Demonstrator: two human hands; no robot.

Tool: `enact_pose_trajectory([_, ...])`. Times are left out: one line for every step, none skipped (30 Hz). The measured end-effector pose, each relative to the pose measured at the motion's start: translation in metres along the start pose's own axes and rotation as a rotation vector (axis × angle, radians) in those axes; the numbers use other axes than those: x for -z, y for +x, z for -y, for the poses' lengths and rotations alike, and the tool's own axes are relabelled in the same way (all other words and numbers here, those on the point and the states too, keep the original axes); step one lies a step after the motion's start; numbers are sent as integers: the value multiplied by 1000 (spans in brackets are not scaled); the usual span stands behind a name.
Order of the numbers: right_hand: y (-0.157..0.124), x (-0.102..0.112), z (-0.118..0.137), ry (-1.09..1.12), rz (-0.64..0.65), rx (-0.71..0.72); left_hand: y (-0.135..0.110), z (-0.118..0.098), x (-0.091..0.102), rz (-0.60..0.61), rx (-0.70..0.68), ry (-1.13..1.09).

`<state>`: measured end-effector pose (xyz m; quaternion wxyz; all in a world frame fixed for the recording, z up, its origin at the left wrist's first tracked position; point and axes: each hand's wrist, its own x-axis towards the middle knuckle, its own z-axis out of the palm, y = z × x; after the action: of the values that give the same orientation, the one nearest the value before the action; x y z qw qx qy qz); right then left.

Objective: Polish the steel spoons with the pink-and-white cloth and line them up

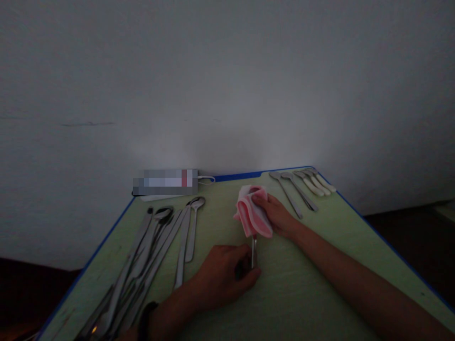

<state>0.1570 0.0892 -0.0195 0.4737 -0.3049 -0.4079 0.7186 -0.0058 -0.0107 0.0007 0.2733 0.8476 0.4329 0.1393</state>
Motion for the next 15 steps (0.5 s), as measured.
enact_pose_trajectory([0, 0, 0, -4, -3, 1, 0, 0, 0, -1, 1, -1])
enact_pose_trajectory([0, 1, -1, -10, -6, 2, 0, 0, 0, -2, 3, -3])
enact_pose_trajectory([1, 1, -1, -17, -9, 4, 0, 0, 0, -1, 4, -4])
enact_pose_trajectory([1, 2, -1, -24, -10, 7, 0, 0, 0, 0, 7, -4])
enact_pose_trajectory([2, 3, -2, -30, -10, 7, 0, 0, 0, 3, 8, -4])
enact_pose_trajectory([2, 3, -2, -33, -7, 7, 0, 0, 0, 8, 11, -4])
enact_pose_trajectory([2, 4, -3, -34, -1, 9, 1, 0, 0, 11, 13, -3])
enact_pose_trajectory([3, 4, -3, -35, 2, 11, 1, 0, 1, 13, 13, -1])
enact_pose_trajectory([3, 4, -3, -38, 1, 13, 1, 0, 1, 14, 13, 2])
enact_pose_trajectory([2, 3, -2, -41, -4, 14, 0, 0, 1, 14, 13, 4])
enact_pose_trajectory([2, 3, -2, -44, -12, 13, 0, 0, 0, 14, 13, 3])
enact_pose_trajectory([2, 2, -1, -46, -20, 11, 0, 0, 0, 14, 15, 0])
enact_pose_trajectory([1, 1, -1, -45, -27, 7, 0, 0, 0, 15, 16, -5])
enact_pose_trajectory([1, 1, 0, -42, -30, 1, 0, 0, 0, 14, 17, -10])
enact_pose_trajectory([0, 0, 0, -39, -30, -4, 0, 0, 0, 11, 18, -14])
